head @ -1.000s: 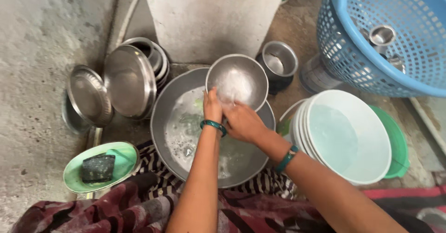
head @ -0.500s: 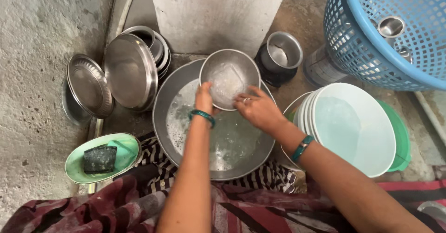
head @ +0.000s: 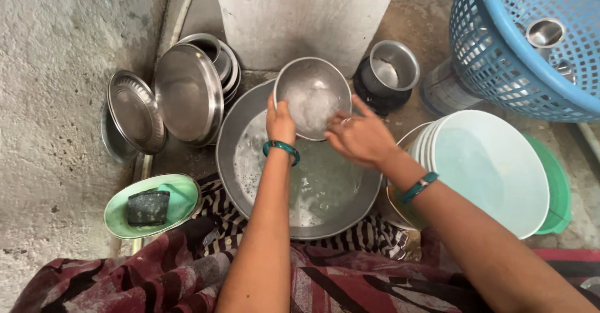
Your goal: The person washes various metal kitchen items by hand in a soapy basin, then rinses them in a separate bucket of water and places them into a blue plastic basket. Items include small bowls, spoons, a ladle, and plates. The person uses a green plastic scrubber and a steel wool pad to scrub the items.
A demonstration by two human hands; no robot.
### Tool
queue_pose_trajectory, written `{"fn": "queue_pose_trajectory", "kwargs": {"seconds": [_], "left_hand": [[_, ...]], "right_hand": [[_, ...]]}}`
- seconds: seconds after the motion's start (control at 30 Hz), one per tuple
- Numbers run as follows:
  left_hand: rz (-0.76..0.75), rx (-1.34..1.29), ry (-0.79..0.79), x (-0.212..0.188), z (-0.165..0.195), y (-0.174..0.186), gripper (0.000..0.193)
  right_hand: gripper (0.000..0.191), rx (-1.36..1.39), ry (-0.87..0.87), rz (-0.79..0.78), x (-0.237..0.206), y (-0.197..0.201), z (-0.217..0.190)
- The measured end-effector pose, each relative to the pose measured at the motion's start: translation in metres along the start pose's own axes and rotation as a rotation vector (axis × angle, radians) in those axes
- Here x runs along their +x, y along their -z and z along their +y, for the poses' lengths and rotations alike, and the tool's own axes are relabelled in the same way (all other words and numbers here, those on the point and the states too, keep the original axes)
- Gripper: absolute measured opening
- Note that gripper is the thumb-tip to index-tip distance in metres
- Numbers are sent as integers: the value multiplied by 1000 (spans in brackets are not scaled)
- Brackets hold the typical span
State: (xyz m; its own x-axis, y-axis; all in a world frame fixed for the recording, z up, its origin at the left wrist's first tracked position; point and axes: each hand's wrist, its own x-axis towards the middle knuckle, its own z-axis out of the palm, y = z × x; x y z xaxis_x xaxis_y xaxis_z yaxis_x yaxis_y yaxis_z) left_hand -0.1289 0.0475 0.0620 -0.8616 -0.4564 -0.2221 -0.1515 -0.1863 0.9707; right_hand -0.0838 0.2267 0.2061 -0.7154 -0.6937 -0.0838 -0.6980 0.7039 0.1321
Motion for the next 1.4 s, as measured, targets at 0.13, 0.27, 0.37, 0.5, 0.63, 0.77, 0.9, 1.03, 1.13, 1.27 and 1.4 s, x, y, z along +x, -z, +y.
{"fn": "queue_pose_trajectory", "kwargs": {"seconds": [0.13,0.27,0.37,0.5,0.63,0.77,0.9,1.03,1.13,1.27,1.4], "left_hand": [[-160,-190,76,-16,-4,-15,47],[-308,-242,210,-37,3,-22,52],[-261,-205,236,-40,8,-28,57],[-87,-99,-262,-31,9,-33,50],[-72,-217,139,-28,17,-19,52],[-82,-358,317,-33,39,-1,46],[-125,-434,192,-32,62,-5,46],[-124,-271,99,-32,75,-13,47],[-106,-252,123,-35,78,-19,47],[-86,-359,156,-35,77,-17,48],[-191,-598,379,-31,75,-6,60]], "right_hand": [[59,613,-9,-155,21,4,-8],[64,307,-77,-218,27,2,13],[69,36,-90,5,18,-4,32],[71,-142,-186,116,13,-11,19],[52,117,-170,-188,9,-4,-16],[47,286,108,116,1,9,-22],[57,31,56,48,-6,18,11],[51,-121,-50,247,-13,25,42],[60,-32,-94,250,-16,23,37],[56,171,-10,307,-11,14,10],[38,442,81,417,-2,13,10]]}}
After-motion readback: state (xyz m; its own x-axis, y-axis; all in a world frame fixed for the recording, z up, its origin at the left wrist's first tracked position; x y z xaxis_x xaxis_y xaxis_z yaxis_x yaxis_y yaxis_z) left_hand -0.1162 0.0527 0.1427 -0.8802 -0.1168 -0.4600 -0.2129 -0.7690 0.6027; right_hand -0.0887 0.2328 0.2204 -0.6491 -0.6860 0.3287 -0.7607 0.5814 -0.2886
